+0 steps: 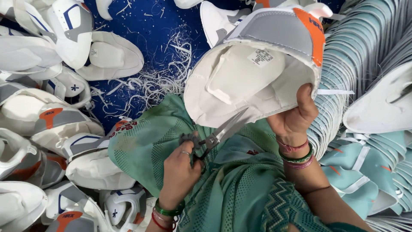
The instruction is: The person trims excess fabric and thread from manufactured shoe uppers using scissors.
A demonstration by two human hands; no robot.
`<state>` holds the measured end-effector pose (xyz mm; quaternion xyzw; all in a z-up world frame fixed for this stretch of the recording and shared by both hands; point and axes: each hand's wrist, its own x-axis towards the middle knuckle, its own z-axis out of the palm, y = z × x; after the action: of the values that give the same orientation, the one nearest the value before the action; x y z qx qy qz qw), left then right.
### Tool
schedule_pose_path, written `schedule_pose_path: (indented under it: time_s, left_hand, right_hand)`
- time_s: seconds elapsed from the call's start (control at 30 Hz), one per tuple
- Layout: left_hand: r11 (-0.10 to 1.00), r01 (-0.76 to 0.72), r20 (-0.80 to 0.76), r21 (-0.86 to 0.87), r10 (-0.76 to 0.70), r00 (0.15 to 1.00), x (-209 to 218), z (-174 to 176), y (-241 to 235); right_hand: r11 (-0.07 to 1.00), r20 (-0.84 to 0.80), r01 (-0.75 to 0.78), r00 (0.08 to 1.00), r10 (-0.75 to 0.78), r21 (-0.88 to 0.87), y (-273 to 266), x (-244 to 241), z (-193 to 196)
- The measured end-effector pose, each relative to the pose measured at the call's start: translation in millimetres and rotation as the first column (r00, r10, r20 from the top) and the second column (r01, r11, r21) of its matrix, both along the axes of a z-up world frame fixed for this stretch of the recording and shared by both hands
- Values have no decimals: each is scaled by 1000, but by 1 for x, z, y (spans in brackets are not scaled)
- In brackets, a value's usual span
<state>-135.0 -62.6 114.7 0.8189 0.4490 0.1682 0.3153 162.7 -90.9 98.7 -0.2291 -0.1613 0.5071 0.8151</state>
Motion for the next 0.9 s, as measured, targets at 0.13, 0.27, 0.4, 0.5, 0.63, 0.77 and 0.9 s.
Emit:
schedule_pose_path:
  time_s: [0.13, 0.27, 0.4, 0.5, 0.63, 0.77, 0.9]
  left_hand:
    - [992, 46, 0, 119, -46, 999, 3, -1, 1]
    - [984, 93, -55, 155, -85, 995, 2, -12, -1]
    - [996, 66, -148, 56, -57, 987, -4, -14, -1]
    - [996, 2, -146, 89, 11, 989, -6, -12, -3]
    - [980, -6, -13, 199, 9, 1000, 4, 0, 2]
    - [983, -3, -78, 183, 18, 997, -1, -15, -5]
    - [981, -43, -26, 188, 48, 999, -1, -3, 3]
  right_hand:
    - [1000, 23, -1, 1000, 1, -2, 0, -5, 1]
    - [999, 54, -4, 999, 2, 40, -5, -7, 0]
    - [998, 43, -21, 999, 18, 63, -7, -4, -7]
    - [1000, 21, 14, 1000, -15, 14, -3, -6, 1]
    - [1000, 11, 16, 1000, -16, 19, -1, -4, -5]
    - [999, 23, 14, 1000, -15, 36, -4, -1, -20]
    - [999, 23, 29, 999, -30, 20, 5, -9, 14]
